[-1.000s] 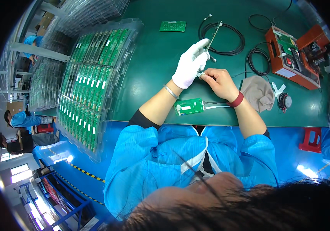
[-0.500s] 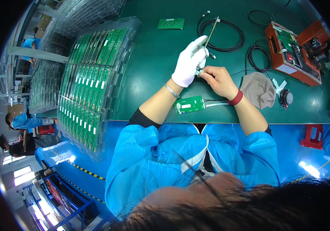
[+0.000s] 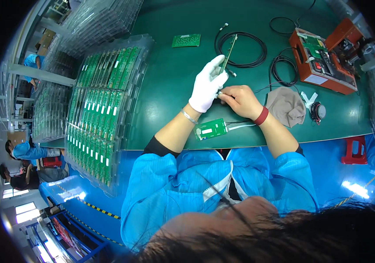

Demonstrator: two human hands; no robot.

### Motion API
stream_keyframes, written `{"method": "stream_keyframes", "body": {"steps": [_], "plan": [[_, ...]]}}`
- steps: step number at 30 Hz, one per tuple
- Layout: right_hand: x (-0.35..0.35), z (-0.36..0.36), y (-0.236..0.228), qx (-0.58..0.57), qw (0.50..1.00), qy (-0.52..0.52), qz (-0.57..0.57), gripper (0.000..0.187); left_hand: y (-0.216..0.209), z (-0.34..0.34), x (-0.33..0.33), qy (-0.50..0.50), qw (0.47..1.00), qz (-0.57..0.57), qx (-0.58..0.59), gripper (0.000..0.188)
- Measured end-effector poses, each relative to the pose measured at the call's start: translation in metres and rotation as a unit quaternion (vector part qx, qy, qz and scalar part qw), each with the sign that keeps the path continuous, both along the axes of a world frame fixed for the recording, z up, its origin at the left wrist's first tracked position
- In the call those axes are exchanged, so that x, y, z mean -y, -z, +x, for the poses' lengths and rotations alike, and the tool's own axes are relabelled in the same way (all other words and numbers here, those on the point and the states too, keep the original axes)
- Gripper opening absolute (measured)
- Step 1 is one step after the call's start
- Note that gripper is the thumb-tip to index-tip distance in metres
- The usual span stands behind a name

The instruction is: Connecting LED strips to a power source to verify they illuminate correctly and checking for any defects.

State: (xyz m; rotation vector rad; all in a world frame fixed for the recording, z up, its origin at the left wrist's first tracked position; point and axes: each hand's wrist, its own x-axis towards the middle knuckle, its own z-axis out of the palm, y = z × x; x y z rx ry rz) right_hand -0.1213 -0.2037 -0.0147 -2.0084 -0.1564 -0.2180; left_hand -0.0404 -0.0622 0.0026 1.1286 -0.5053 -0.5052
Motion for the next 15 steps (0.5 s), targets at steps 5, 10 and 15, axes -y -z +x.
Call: {"method": "stream_keyframes", "body": {"steps": [5,10,15], "plan": [[0.025,0.003,-0.01,0.092,0.976,0.175,0.087,0.018,-0.011,0.01,-0.015,0.017,0.987,0.148,0.06,0.047],[0.042,0.01,-0.008,0.024,0.968,0.202,0.15,0.023,-0.028,0.013,-0.033,0.084,0.964,0.24,0.08,0.045],[0.042,0.009,-0.004,0.031,0.965,0.168,0.197,0.026,-0.021,0.014,-0.03,0.105,0.954,0.259,0.106,0.045]]}}
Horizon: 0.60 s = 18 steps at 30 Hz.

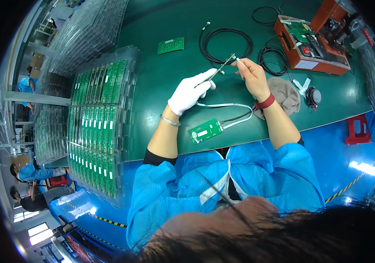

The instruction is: Connecting LED strips to a power source to verify they illuminate correctly and checking for any defects.

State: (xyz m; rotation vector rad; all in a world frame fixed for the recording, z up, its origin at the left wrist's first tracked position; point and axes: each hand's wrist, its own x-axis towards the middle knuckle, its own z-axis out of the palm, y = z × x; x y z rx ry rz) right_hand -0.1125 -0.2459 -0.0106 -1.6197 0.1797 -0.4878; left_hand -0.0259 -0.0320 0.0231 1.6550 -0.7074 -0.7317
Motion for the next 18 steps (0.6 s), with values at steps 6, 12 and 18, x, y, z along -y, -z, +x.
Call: {"method": "stream_keyframes", "body": {"steps": [6,12,18], "plan": [[0.0,-0.003,-0.005,0.008,1.0,-0.011,-0.015,0.027,-0.004,0.0,0.001,0.006,0.999,0.036,0.008,0.045],[0.002,-0.003,0.0,0.003,0.999,-0.028,-0.023,0.028,-0.004,-0.002,0.0,-0.003,0.999,0.041,0.012,0.044],[0.007,-0.002,0.007,-0.002,0.998,-0.037,-0.044,0.027,-0.004,0.001,-0.003,0.023,0.998,0.059,0.029,0.043]]}}
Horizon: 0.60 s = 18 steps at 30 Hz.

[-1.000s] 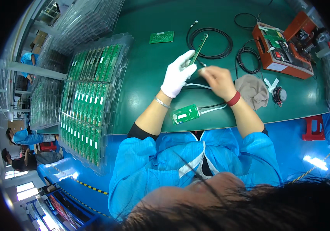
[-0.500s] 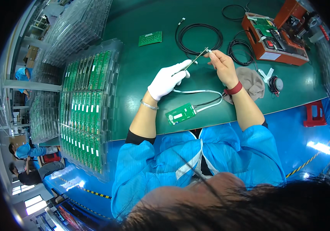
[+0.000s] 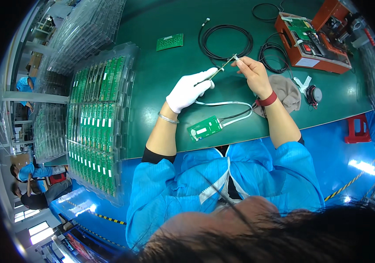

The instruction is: Connecting LED strips to a power source to verify they illuminate correctly and checking for any defects.

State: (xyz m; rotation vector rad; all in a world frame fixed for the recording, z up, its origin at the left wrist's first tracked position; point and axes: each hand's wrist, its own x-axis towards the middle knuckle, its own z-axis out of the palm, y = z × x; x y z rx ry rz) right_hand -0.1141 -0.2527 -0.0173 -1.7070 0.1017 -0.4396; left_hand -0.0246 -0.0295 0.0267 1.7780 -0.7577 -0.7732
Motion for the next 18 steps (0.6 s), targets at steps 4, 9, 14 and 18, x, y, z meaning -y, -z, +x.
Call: {"method": "stream_keyframes", "body": {"steps": [4,9,14,18], "plan": [[0.002,0.001,0.002,-0.009,0.999,0.002,-0.046,0.025,0.008,0.006,-0.003,0.028,0.997,0.007,0.074,0.042],[0.002,0.0,-0.004,-0.037,0.999,-0.002,-0.04,0.023,0.021,0.009,-0.004,0.047,0.987,-0.04,0.148,0.041],[0.005,0.008,0.005,0.078,0.986,0.028,-0.147,0.022,0.02,0.007,-0.001,0.033,0.953,-0.01,0.301,0.041],[0.005,0.007,0.0,0.211,0.938,0.115,-0.251,0.023,0.024,0.004,0.001,-0.019,0.898,-0.013,0.44,0.039]]}}
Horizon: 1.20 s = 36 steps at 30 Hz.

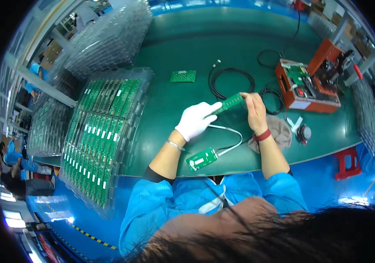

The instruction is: Connecting LED strips to a power source to verify they illuminate correctly and checking for any defects.

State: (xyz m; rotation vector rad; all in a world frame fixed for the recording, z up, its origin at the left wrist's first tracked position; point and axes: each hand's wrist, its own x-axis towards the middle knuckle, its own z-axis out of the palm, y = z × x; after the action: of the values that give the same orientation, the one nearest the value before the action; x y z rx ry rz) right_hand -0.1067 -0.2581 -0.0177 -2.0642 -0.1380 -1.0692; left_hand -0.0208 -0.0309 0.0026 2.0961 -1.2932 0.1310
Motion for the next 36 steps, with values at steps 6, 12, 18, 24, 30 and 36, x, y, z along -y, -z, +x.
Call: {"method": "stream_keyframes", "body": {"steps": [6,12,18,24,30,36], "plan": [[0.001,-0.005,0.009,-0.229,0.933,-0.077,0.268,0.022,-0.002,-0.004,0.001,-0.036,0.984,0.088,0.149,0.044],[0.001,-0.001,0.004,-0.195,0.898,-0.06,0.391,0.019,-0.01,0.012,-0.016,-0.084,0.977,0.103,0.164,0.043],[-0.002,-0.001,0.004,-0.172,0.886,-0.045,0.429,0.018,0.001,0.018,-0.032,-0.144,0.982,0.038,0.116,0.04],[0.002,-0.008,-0.006,-0.175,0.929,-0.011,0.327,0.024,0.003,0.015,-0.032,-0.189,0.978,0.074,0.057,0.04],[0.054,-0.034,-0.047,-0.045,0.961,0.254,-0.098,0.042,0.012,0.025,-0.039,-0.176,0.981,-0.018,-0.075,0.04],[0.13,-0.061,0.008,-0.055,0.872,0.419,-0.247,0.046,0.03,0.032,-0.036,-0.134,0.973,-0.143,-0.118,0.04]]}}
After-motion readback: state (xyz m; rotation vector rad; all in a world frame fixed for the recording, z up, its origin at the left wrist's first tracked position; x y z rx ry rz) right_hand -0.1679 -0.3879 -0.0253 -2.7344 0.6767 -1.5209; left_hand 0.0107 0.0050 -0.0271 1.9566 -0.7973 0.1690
